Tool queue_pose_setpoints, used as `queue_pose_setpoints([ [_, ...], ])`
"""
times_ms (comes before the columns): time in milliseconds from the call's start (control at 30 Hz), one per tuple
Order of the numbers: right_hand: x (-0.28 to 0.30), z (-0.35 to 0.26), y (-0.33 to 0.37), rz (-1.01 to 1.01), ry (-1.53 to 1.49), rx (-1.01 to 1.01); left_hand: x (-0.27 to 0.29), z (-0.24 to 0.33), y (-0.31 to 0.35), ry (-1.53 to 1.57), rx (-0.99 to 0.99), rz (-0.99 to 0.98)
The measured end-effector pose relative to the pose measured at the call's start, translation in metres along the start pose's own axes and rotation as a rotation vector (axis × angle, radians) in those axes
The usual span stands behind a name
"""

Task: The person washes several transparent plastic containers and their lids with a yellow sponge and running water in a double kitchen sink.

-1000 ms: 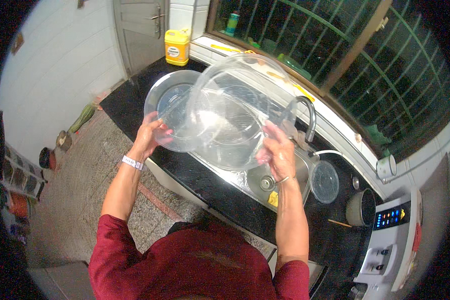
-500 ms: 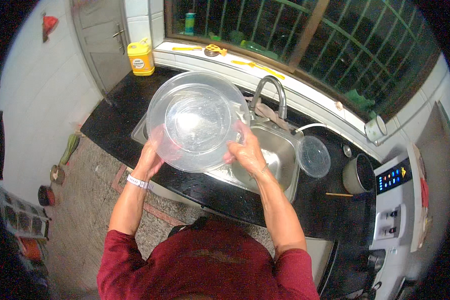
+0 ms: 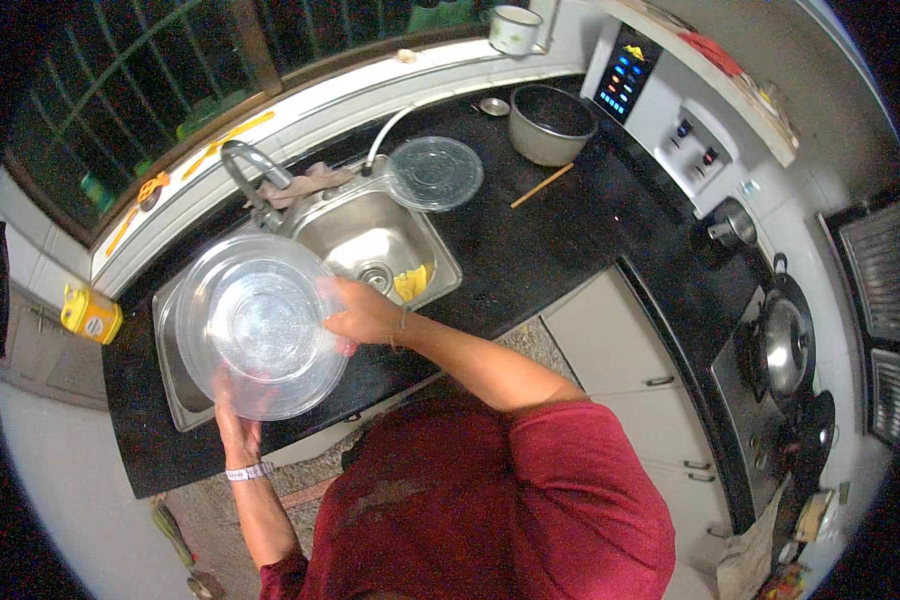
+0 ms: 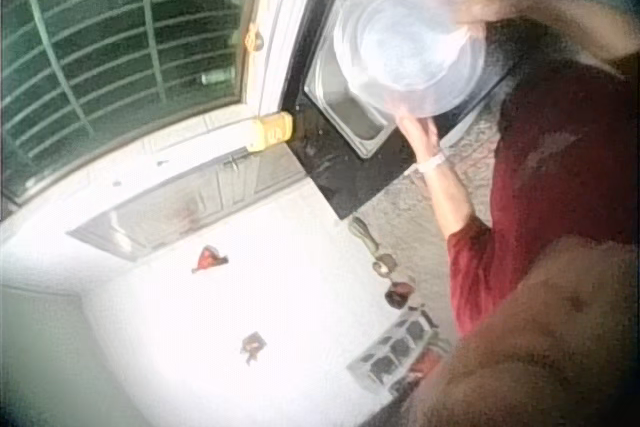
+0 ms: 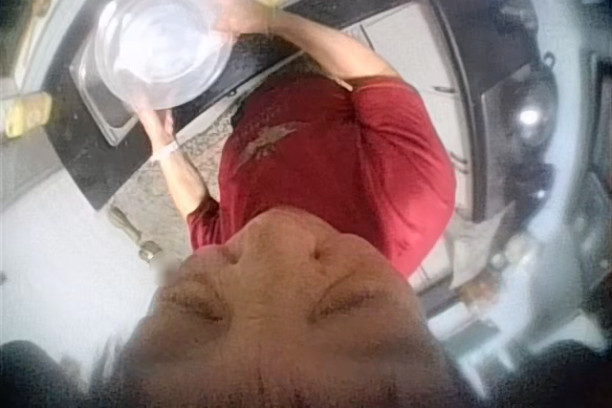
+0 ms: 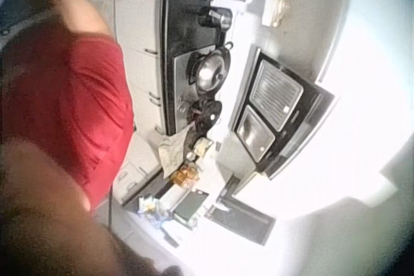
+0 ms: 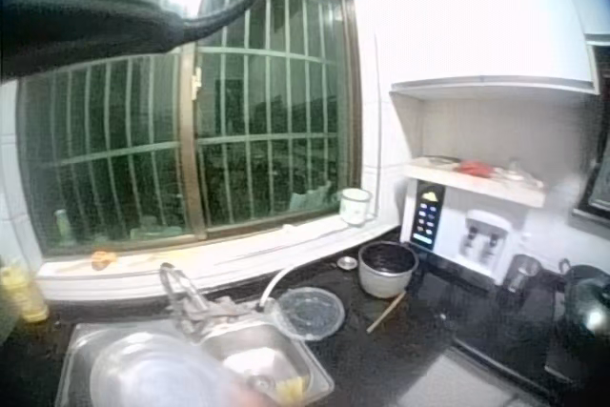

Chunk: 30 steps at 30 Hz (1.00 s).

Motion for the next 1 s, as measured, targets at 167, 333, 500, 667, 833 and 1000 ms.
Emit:
queue_pose_setpoints([
  [167,0.072,-0.005,0.061,0.253,0.014,-0.032,-0.084,-0.030,-0.014,-0.059,0.139,-0.190],
  [333,0.141,0.022,0.125,0.500,-0.179,-0.151,-0.167,-0.086,-0.029,-0.122,0.308,-0.399],
  [500,0.201,0.039,0.195,0.841,-0.465,0.065,-0.249,-0.119,-0.031,-0.187,0.444,-0.541],
  [667,0.267,0.040,0.256,1.221,-0.514,0.198,-0.295,-0.141,-0.039,-0.228,0.514,-0.570],
  [833,0.305,0.034,0.288,1.382,-0.512,0.118,-0.323,-0.155,-0.045,-0.219,0.531,-0.582],
  [1000,0.346,0.055,0.305,1.428,-0.501,0.157,-0.337,-0.159,-0.046,-0.234,0.527,-0.540],
])
Point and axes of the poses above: each hand's wrist, its own y-axis away from the middle knuckle, its own x-axis out of the back of the hand, z = x × y, the point moved 7 cm from there along -y, towards the middle knuckle, and after that the axes turned 10 degrees about -y, right-handed, at the moved point
